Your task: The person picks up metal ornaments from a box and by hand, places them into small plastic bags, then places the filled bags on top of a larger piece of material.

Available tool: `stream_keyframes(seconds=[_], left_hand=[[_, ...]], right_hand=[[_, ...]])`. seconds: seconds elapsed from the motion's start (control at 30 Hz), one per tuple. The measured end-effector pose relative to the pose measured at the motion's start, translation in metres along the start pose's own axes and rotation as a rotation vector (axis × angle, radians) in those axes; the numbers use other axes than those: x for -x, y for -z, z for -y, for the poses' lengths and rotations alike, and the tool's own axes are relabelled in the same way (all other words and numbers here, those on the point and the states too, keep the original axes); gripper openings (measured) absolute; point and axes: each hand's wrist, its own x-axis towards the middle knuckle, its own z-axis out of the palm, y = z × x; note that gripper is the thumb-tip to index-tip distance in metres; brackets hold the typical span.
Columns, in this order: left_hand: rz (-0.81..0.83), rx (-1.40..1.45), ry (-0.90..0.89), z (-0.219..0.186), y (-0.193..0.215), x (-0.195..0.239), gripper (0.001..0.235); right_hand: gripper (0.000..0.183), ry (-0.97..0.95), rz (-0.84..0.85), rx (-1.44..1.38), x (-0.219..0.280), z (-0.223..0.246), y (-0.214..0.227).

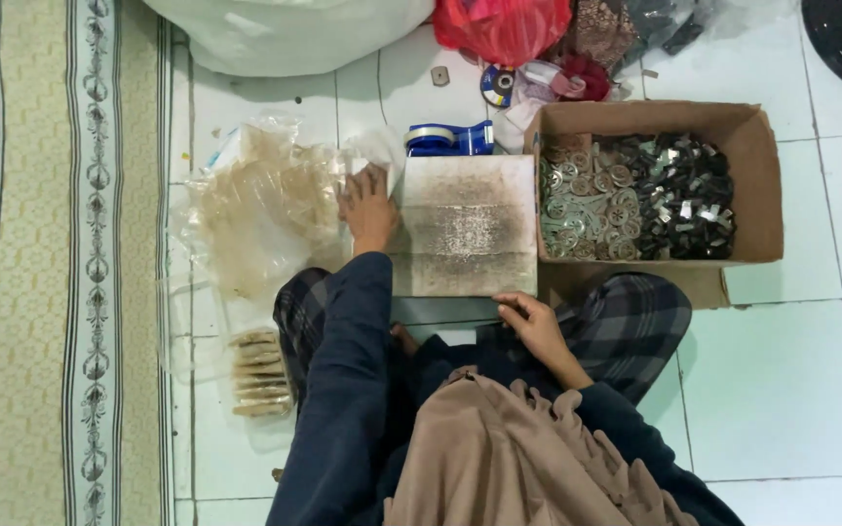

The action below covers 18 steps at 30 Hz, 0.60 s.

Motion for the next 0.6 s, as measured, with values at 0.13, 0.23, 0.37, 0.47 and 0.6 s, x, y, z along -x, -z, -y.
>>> stream_keyframes(seconds=[0.13,0.23,0.37,0.47,0.6], left_hand=[[-0.046,0.048,-0.029,-0.007,0.014,0.014,0.065],[0.114,0.013,0.035,-0.012,0.036,0.018,0.071],[0.187,-0.049,0.054,-0.01,0.043,0.007,0.084],[0.113,-0.017,-0.01,-0.041,0.059,0.005,0.092],[-0.085,0.016,-0.223,-0.128,0.087,0.008,0.085]], right_hand=[[0.024,-0.023,-0.056,-0.022,0.011,-0.01,0.031],[0.026,-0.023,-0.1,-0.03,0.01,-0.018,0.06],[0.024,0.023,-0.238,0.057,-0.006,0.014,0.1],[0.022,0.062,-0.346,0.125,-0.026,0.013,0.131],[0.019,0.192,-0.492,0.299,-0.072,-0.015,0.165]])
